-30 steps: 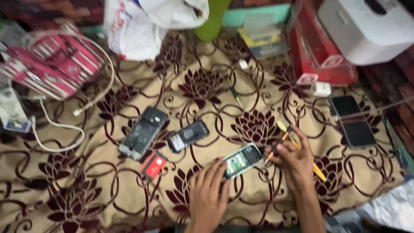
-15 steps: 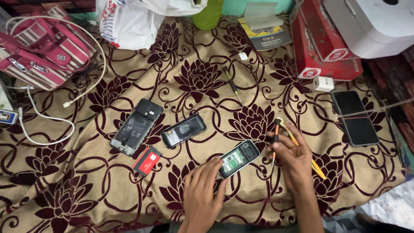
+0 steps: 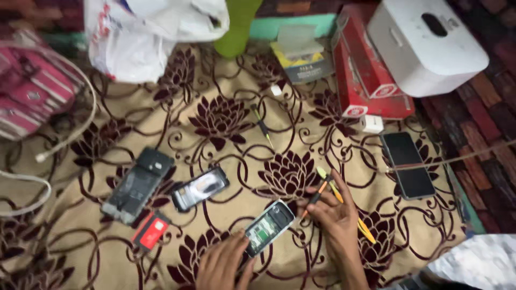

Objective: The person cleans a red phone battery with a toothbrush, then uses a screwdriver and toothbrush to clean the internal components of a disassembled mobile phone. The person handles the battery, phone, screwdriver, and toothbrush throughout the task.

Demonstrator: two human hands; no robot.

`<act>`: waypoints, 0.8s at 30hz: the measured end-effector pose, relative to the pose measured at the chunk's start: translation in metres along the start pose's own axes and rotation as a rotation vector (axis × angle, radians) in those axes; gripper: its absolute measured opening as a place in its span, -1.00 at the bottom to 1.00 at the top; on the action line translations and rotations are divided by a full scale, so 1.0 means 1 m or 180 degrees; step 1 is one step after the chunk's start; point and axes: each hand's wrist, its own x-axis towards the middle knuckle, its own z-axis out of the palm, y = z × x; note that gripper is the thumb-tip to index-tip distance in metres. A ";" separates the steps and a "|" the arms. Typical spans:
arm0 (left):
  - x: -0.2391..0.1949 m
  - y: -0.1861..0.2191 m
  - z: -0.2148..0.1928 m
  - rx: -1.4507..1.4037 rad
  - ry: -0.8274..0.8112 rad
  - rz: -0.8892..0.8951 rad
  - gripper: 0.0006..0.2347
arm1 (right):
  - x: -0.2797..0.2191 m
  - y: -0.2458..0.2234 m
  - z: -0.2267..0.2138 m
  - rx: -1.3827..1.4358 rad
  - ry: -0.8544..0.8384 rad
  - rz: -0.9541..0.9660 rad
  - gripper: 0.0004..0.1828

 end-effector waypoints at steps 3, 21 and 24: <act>0.001 0.011 -0.008 -0.0004 0.0107 -0.0043 -0.63 | -0.010 -0.003 0.002 -0.0113 0.0045 -0.0023 -0.09; 0.026 0.026 -0.036 0.0032 0.0060 0.0285 -0.76 | -0.027 0.007 0.036 -0.0254 -0.0480 -0.1258 -0.13; 0.028 0.016 -0.025 -0.0067 0.0054 0.0472 -0.76 | -0.040 0.016 0.054 -0.0836 -0.0427 -0.1648 -0.21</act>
